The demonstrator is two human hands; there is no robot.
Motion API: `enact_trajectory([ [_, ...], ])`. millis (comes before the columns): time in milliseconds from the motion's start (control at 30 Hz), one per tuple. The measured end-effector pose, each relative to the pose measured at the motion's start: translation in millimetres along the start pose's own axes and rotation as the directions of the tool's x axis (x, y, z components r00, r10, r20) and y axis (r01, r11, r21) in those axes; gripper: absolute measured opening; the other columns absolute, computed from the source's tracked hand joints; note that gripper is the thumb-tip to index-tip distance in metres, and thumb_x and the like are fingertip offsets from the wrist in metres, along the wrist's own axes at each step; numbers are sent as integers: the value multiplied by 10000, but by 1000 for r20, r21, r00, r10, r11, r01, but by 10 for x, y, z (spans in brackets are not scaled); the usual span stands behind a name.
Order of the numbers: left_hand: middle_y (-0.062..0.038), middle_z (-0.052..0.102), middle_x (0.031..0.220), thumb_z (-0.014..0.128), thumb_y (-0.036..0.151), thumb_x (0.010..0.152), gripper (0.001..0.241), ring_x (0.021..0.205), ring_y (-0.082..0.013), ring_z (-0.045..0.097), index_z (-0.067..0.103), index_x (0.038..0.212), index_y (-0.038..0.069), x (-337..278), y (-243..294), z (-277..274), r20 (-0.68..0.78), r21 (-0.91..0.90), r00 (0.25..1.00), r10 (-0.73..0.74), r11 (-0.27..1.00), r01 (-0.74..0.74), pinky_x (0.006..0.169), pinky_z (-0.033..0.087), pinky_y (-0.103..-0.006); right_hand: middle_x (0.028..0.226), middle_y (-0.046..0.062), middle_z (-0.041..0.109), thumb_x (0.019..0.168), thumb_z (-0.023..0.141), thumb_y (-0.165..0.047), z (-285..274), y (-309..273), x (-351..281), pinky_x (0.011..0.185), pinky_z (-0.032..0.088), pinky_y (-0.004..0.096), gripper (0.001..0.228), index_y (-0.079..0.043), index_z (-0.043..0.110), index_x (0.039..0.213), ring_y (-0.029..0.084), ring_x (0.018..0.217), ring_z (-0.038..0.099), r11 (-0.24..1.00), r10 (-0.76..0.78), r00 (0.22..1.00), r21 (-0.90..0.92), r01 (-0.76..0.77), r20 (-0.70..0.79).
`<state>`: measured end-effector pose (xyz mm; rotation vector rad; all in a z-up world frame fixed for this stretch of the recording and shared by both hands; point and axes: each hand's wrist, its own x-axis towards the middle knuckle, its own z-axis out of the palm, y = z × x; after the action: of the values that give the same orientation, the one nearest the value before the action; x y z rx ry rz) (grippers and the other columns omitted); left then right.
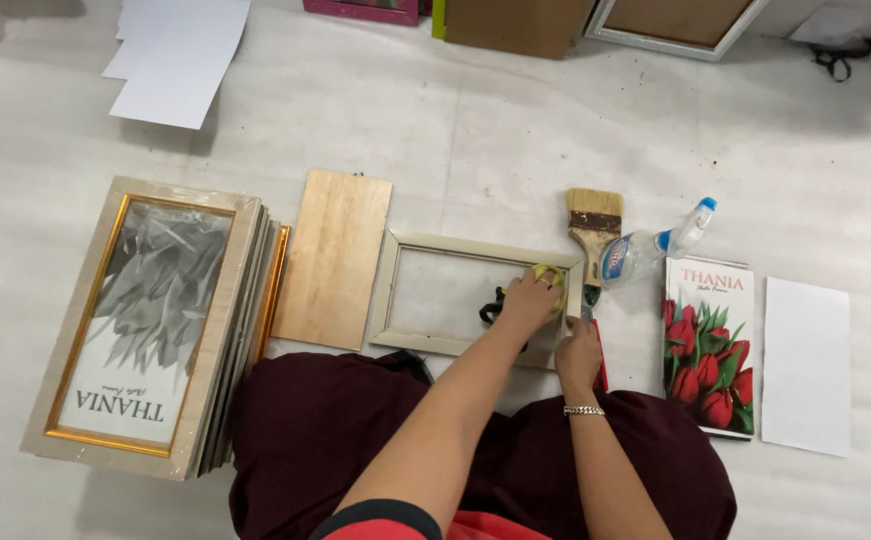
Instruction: Cleaning a picture frame and assembling it with backing and a picture
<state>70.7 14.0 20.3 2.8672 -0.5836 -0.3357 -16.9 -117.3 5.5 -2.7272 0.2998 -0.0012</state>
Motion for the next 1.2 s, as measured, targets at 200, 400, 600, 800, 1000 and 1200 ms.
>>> enact_trajectory([
  [200, -68, 585, 1405, 747, 243, 841, 510, 1234, -414, 520, 630, 1336, 207, -538, -909, -30, -55, -49, 991, -119, 992, 116, 905, 534, -513, 1235, 83, 631, 863, 493, 2, 69, 95, 24, 891, 582, 555, 422, -159, 682, 1204, 392, 1102, 690, 998, 20, 1000, 66, -21, 16],
  [400, -156, 518, 1468, 729, 242, 823, 645, 1220, -473, 532, 542, 1430, 126, -1306, -1875, -412, -135, -51, 917, -376, 927, 373, 904, 573, -508, 1208, 89, 633, 842, 543, -14, 113, 142, 32, 885, 580, 571, 401, -159, 677, 1191, 388, 1094, 692, 998, -2, 1000, 70, 2, -4],
  [600, -234, 475, 1448, 683, 177, 871, 542, 1221, -466, 496, 561, 1375, 17, -1012, -1606, -260, -86, -223, 833, -547, 825, 519, 851, 636, -440, 1204, 101, 640, 842, 548, 2, -15, -3, -27, 876, 579, 564, 393, -127, 687, 1186, 391, 1082, 694, 997, 30, 1000, 69, -30, 10],
  [800, -298, 453, 1477, 644, 48, 878, 568, 1281, -524, 455, 520, 1427, -35, -716, -560, -281, -89, -303, 910, -405, 881, 362, 881, 626, -488, 1168, 91, 633, 830, 578, -2, 61, 38, 7, 880, 581, 558, 383, -137, 670, 1176, 385, 1077, 693, 998, -19, 999, 53, 21, -35],
  [1000, -195, 533, 1350, 635, 86, 868, 350, 1141, -491, 507, 637, 1218, 79, -523, 340, 111, -231, -196, 972, -30, 981, -16, 726, 628, -497, 1161, 99, 633, 830, 534, -6, 100, 76, 27, 851, 594, 542, 417, -163, 691, 1183, 397, 1025, 707, 999, -31, 997, 24, 33, -64],
  [1200, -69, 576, 1340, 583, 126, 913, 247, 1114, -419, 547, 686, 1134, 164, -659, -195, 232, -235, -129, 971, 34, 989, -66, 715, 629, -455, 1187, 90, 629, 831, 515, -35, 115, 132, 13, 877, 585, 570, 416, -177, 684, 1184, 414, 1036, 697, 999, -1, 999, 46, 2, -32],
])
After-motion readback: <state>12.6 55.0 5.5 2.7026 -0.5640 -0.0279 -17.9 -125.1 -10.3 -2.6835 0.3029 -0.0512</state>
